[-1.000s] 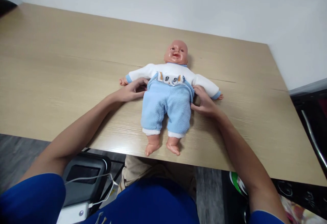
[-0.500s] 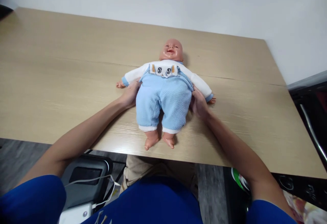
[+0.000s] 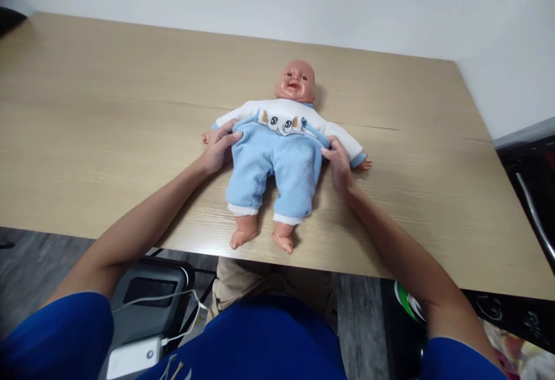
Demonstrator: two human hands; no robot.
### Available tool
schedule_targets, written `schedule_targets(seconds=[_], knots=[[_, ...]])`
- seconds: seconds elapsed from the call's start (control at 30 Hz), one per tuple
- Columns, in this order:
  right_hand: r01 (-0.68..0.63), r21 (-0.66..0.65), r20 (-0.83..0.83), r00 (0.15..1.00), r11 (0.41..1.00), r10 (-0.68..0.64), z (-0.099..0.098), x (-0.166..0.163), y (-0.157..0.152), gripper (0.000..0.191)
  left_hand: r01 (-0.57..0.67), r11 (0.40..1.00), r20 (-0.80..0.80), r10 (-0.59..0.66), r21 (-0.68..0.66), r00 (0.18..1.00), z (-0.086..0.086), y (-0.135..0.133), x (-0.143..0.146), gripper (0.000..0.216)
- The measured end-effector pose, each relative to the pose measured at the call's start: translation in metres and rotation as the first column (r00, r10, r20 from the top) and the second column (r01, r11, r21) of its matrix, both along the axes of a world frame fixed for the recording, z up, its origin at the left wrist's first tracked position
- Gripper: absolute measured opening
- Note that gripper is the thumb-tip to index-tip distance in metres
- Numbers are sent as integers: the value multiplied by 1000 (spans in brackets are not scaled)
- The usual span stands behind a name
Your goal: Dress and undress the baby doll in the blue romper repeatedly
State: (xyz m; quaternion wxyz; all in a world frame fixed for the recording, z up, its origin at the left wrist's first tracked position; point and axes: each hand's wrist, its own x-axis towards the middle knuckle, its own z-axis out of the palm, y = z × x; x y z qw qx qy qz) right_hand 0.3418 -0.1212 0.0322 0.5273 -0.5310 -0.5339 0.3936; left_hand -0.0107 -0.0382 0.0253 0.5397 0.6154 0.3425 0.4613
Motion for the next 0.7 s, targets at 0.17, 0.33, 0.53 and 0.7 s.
schedule_targets(seconds=[0.17,0.33,0.53,0.7], knots=[[31,137,144,988,990,-50,9,-1,0,56,-40,993,19,38,108,999,14,9,12,77],[44,68,88,995,997,-50,-4,0,20,67,-35,999,7,34,11,999,8,18,22,82],[-29,-45,248,968,999,40,-8,15,11,60,35,992,-237,-5,120,971,-6,16,-7,81],[-6,-65,119,993,998,14,1,9,-2,44,68,994,-232,-46,87,972,-10,8,-9,78]])
